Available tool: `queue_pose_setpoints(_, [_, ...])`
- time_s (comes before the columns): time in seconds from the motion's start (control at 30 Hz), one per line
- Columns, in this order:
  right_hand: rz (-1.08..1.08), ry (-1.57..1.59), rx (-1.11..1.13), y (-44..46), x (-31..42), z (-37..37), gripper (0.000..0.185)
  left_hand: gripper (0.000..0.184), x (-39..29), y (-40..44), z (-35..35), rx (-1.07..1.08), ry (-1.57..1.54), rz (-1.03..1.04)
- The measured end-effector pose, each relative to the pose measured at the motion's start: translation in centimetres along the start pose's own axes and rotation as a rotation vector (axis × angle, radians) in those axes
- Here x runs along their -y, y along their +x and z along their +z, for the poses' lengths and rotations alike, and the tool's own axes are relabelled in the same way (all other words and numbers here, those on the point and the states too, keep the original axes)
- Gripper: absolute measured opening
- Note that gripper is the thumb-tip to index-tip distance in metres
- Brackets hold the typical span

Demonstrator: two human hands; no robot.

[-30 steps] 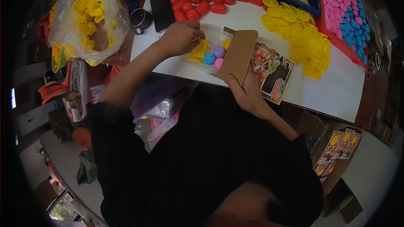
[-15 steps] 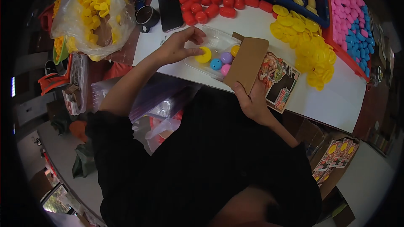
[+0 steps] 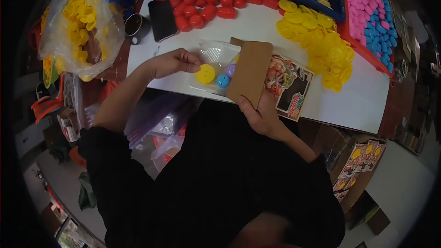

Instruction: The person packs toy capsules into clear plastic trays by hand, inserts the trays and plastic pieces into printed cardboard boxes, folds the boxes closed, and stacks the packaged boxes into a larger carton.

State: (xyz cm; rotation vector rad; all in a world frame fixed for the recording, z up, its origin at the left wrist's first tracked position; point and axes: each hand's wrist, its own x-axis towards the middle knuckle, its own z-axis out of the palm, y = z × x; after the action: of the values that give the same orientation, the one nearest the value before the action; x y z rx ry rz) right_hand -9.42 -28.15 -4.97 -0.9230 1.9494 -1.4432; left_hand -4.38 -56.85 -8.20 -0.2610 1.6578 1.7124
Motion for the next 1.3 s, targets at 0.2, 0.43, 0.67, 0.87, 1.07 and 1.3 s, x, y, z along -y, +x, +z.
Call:
queue_pose_setpoints(0.2, [0.013, 0.108, 0.121, 0.4, 0.2, 1.0, 0.039, 0.017, -0.1, 4.0, 5.8, 0.075, -0.101, 0.018])
queue_pose_setpoints(0.43, [-0.179, -0.429, 0.132, -1.2, -2.0, -4.1, 0.068, 0.04, 3.1, 4.7, 5.2, 0.089, -0.412, 0.009])
queue_pose_setpoints(0.67, [-0.195, -0.297, 0.184, -0.1, -1.8, -6.9, 0.053, 0.031, -3.6, -0.3, 3.1, -0.48, 0.315, 0.406])
queue_pose_setpoints(0.87, [-0.152, -0.625, -0.384, 6.3, -2.9, -13.9, 0.019, 0.042, -5.1, -4.1, 12.7, -0.603, 0.696, 0.653])
queue_pose_setpoints(1.07, [-0.137, -1.111, -0.255, 10.3, -4.6, -12.1, 0.014, 0.061, -0.4, 0.8, 15.7, -0.787, 0.781, 0.633])
queue_pose_setpoints(1.3, [-0.337, -1.128, -0.117, 3.9, 0.4, -9.9, 0.023, 0.051, -3.7, 4.1, 15.0, -0.755, 1.18, 0.659])
